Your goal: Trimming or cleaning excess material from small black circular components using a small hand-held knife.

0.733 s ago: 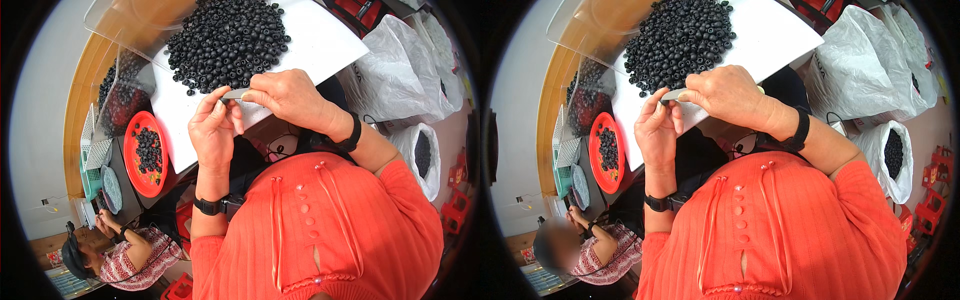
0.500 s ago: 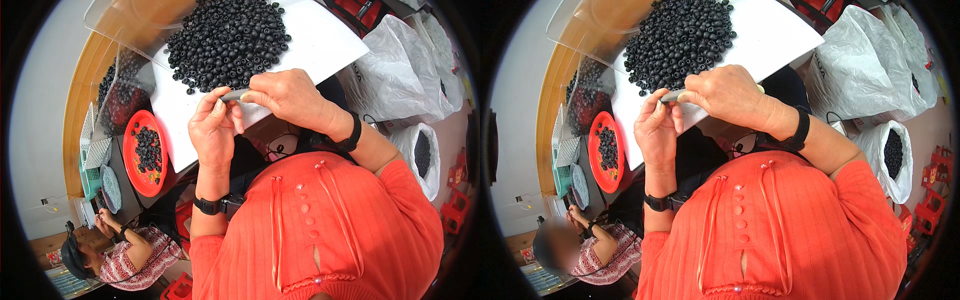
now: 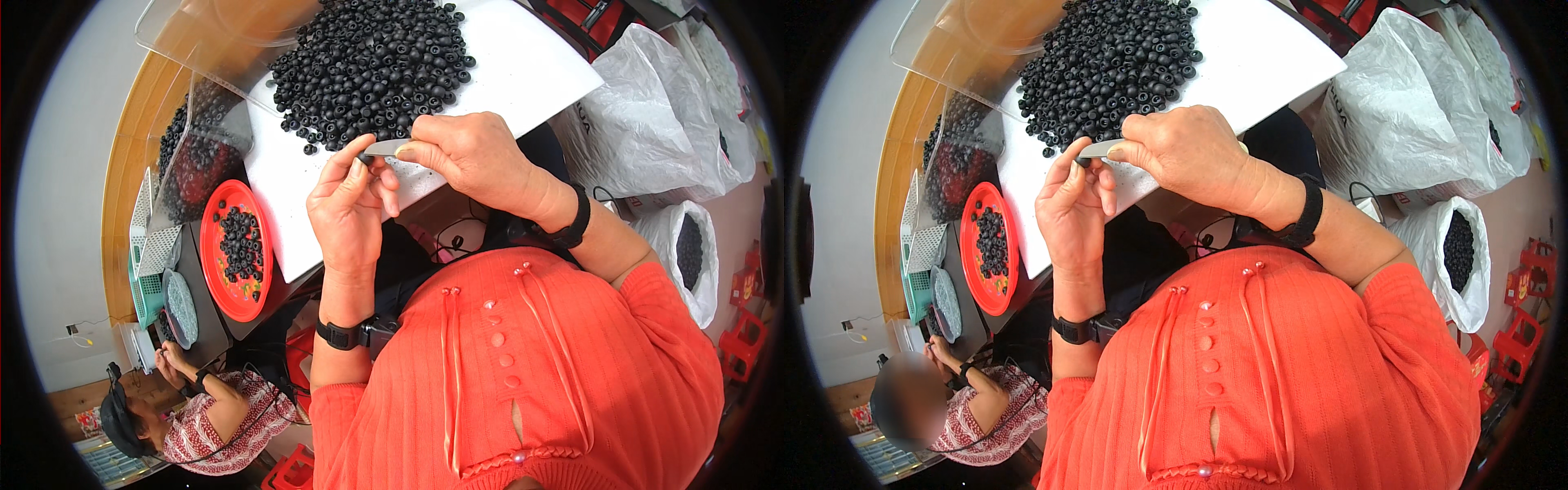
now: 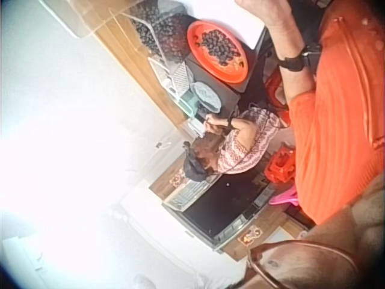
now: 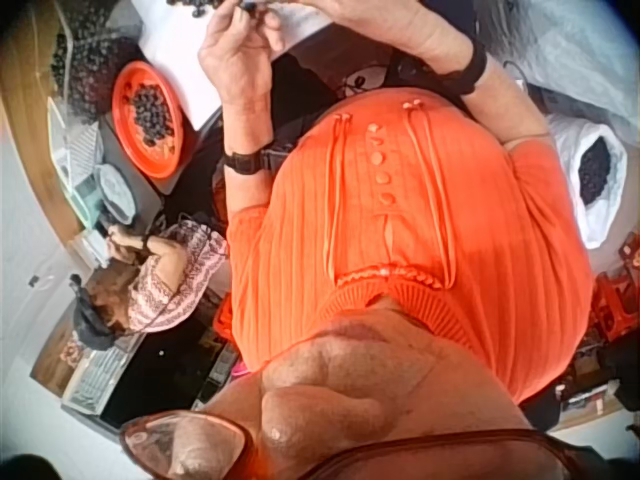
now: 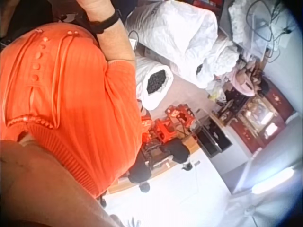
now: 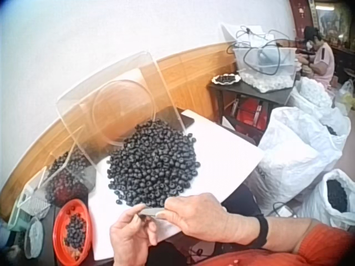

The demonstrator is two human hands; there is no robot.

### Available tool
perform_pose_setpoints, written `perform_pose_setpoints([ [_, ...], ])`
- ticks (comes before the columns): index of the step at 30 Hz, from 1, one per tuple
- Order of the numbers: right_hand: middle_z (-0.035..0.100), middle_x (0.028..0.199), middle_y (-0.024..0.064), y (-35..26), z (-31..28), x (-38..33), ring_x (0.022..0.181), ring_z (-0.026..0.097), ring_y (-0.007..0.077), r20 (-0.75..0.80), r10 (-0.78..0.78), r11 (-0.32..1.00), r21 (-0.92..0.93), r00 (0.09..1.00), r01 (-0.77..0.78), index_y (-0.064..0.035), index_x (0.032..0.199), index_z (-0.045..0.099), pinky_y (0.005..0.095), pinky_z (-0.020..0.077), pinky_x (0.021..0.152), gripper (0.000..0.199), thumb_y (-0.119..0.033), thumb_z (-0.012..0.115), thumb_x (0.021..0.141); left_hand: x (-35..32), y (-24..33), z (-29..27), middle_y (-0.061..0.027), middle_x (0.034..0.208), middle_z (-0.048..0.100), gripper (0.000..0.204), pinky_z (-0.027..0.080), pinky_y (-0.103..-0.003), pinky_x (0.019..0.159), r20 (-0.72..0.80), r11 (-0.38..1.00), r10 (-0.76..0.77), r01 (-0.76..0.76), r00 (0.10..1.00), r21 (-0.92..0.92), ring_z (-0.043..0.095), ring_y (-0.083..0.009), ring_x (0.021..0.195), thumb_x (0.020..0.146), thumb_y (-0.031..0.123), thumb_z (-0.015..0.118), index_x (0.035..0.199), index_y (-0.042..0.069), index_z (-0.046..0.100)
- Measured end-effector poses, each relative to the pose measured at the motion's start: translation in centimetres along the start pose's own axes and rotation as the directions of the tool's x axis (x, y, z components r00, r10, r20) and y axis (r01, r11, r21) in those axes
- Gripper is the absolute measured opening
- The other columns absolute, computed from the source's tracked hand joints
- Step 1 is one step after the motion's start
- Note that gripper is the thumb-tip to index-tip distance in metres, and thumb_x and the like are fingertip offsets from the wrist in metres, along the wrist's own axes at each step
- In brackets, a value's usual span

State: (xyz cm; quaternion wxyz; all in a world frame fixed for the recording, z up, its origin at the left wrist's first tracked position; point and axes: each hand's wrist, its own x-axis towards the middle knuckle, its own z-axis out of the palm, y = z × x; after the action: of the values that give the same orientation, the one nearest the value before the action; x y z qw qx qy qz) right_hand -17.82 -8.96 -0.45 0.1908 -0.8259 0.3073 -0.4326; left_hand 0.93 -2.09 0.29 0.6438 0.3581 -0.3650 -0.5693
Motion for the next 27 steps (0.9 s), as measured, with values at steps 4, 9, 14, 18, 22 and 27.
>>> perform_pose_setpoints([
  [4, 0.058, 0.064, 0.0115, -0.15, 0.02, 0.01, 0.057, 0.060, 0.0317, 0.003, 0.006, 1.000, -0.027, 1.000, -0.006, -0.0072, 0.078, 0.060, 0.0401, 0.0440, 0.051, 0.027, -0.027, 0.067, 0.095, 0.02, 0.02, -0.03, -0.0193, 0.099, 0.066, 0.031, 0.055, -0.030, 0.053, -0.013, 0.999, -0.007, 0.006, 1.000, -0.053, 0.066, -0.0238, 0.072, 0.103, 0.007, 0.052, 0.129, -0.008, 0.059],
  [9, 0.059, 0.064, 0.0105, -0.20, 0.09, -0.01, 0.058, 0.061, 0.0310, 0.012, -0.005, 0.998, -0.059, 1.000, 0.006, -0.0075, 0.078, 0.060, 0.0401, 0.0448, 0.051, 0.027, -0.027, 0.066, 0.095, 0.01, -0.06, -0.19, -0.0191, 0.098, 0.066, 0.030, 0.054, -0.030, 0.053, -0.007, 0.999, -0.001, 0.001, 1.000, -0.053, 0.066, -0.0239, 0.071, 0.103, 0.008, 0.053, 0.127, -0.008, 0.060],
  [14, 0.060, 0.066, 0.0094, -0.16, 0.06, 0.03, 0.059, 0.062, 0.0304, 0.028, -0.020, 0.997, -0.071, 0.999, 0.022, -0.0071, 0.078, 0.060, 0.0400, 0.0452, 0.052, 0.028, -0.028, 0.066, 0.095, -0.07, -0.22, -0.41, -0.0169, 0.102, 0.064, 0.032, 0.051, -0.027, 0.052, 0.018, 0.999, 0.008, -0.007, 1.000, -0.036, 0.063, -0.0226, 0.078, 0.102, 0.008, 0.054, 0.129, -0.008, 0.059],
  [18, 0.060, 0.066, 0.0091, -0.29, 0.25, -0.07, 0.059, 0.062, 0.0305, 0.019, -0.049, 0.994, -0.095, 0.999, 0.050, -0.0070, 0.077, 0.059, 0.0402, 0.0453, 0.052, 0.028, -0.028, 0.067, 0.095, 0.03, -0.26, -0.55, -0.0175, 0.099, 0.066, 0.029, 0.052, -0.029, 0.053, 0.023, 0.999, 0.009, -0.008, 1.000, -0.054, 0.064, -0.0230, 0.074, 0.102, 0.008, 0.054, 0.126, -0.008, 0.060],
  [22, 0.059, 0.066, 0.0103, -0.23, 0.24, -0.19, 0.059, 0.061, 0.0310, 0.002, -0.064, 0.995, -0.081, 0.998, 0.064, -0.0070, 0.078, 0.060, 0.0405, 0.0451, 0.052, 0.028, -0.028, 0.067, 0.094, 0.16, -0.30, -0.87, -0.0176, 0.097, 0.067, 0.028, 0.053, -0.030, 0.053, 0.055, 0.998, 0.000, 0.004, 0.999, -0.065, 0.065, -0.0235, 0.071, 0.102, 0.007, 0.055, 0.124, -0.008, 0.061],
  [27, 0.058, 0.066, 0.0116, 0.22, -0.31, -0.02, 0.058, 0.060, 0.0316, 0.053, 0.092, 0.988, 0.122, 0.994, -0.098, -0.0070, 0.078, 0.061, 0.0402, 0.0444, 0.051, 0.027, -0.027, 0.068, 0.094, 0.13, -0.13, -0.47, -0.0175, 0.099, 0.067, 0.030, 0.053, -0.030, 0.052, 0.019, 0.996, 0.001, 0.001, 1.000, -0.092, 0.065, -0.0234, 0.072, 0.102, 0.007, 0.054, 0.127, -0.009, 0.060],
])
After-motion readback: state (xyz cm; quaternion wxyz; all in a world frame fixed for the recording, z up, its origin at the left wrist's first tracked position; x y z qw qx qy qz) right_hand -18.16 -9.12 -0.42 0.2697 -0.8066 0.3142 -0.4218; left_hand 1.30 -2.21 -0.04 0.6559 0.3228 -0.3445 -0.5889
